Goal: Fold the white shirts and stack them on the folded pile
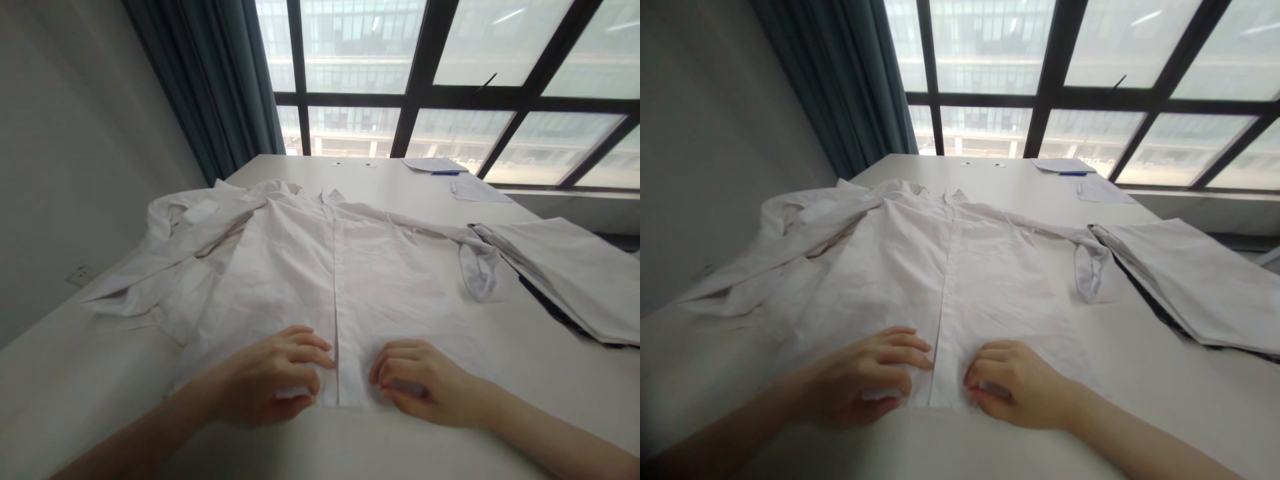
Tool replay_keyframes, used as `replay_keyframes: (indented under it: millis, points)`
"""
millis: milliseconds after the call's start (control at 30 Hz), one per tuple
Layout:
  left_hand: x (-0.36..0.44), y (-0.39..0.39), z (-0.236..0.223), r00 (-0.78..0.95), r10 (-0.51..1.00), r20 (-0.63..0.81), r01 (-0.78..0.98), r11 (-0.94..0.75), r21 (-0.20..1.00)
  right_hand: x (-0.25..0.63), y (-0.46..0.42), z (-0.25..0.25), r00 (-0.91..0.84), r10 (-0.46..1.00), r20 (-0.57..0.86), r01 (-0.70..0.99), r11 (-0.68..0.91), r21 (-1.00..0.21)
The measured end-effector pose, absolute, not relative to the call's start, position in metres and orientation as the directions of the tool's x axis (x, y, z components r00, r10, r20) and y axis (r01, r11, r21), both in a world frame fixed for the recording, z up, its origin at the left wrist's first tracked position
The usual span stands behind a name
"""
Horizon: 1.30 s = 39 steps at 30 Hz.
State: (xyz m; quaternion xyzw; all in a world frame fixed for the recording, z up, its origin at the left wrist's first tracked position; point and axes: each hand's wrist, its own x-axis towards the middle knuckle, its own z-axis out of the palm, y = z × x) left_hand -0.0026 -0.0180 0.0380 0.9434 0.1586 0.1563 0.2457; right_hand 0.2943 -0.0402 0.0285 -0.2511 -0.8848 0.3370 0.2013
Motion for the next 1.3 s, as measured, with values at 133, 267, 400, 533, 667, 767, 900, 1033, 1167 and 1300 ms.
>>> replay_keyframes:
  millis: [133,267,400,533,667,767,900,1033,1167,1300]
  points:
    - [-0.007,-0.016,0.033,0.894,0.385,0.23,0.188,-0.787,0.587,0.294,-0.037,0.026,-0.797,0.551,0.248,0.298,0.716,-0.632]
    - [-0.007,-0.014,0.028,0.882,0.395,0.258,0.206,-0.814,0.543,0.292,-0.036,0.024,-0.825,0.519,0.223,0.335,0.767,-0.548]
    - [-0.002,-0.016,0.027,0.895,0.354,0.271,0.21,-0.871,0.443,0.288,-0.039,0.021,-0.839,0.508,0.194,0.359,0.785,-0.504]
    - [0.005,-0.022,0.025,0.868,0.351,0.352,0.241,-0.917,0.319,0.289,-0.042,0.021,-0.771,0.597,0.222,0.375,0.708,-0.598]
    - [0.008,-0.023,0.022,0.817,0.393,0.421,0.274,-0.908,0.316,0.293,-0.043,0.023,-0.612,0.757,0.231,0.358,0.525,-0.772]
    - [0.007,-0.024,0.021,0.785,0.411,0.464,0.239,-0.892,0.384,0.295,-0.042,0.021,-0.506,0.804,0.311,0.304,0.504,-0.808]
    - [0.008,-0.029,0.022,0.755,0.396,0.522,0.209,-0.901,0.381,0.297,-0.043,0.02,-0.472,0.778,0.415,0.247,0.568,-0.785]
    - [0.008,-0.028,0.024,0.837,0.28,0.47,0.152,-0.944,0.291,0.296,-0.042,0.024,-0.637,0.678,0.366,0.227,0.619,-0.752]
    - [-0.005,-0.016,0.034,0.831,0.308,0.463,0.217,-0.946,0.24,0.293,-0.039,0.032,-0.825,0.517,0.23,0.232,0.68,-0.696]
    - [-0.042,0.004,0.056,0.584,0.575,0.574,0.697,-0.717,0.009,0.306,-0.024,0.042,-0.691,0.677,0.253,0.45,0.677,-0.583]
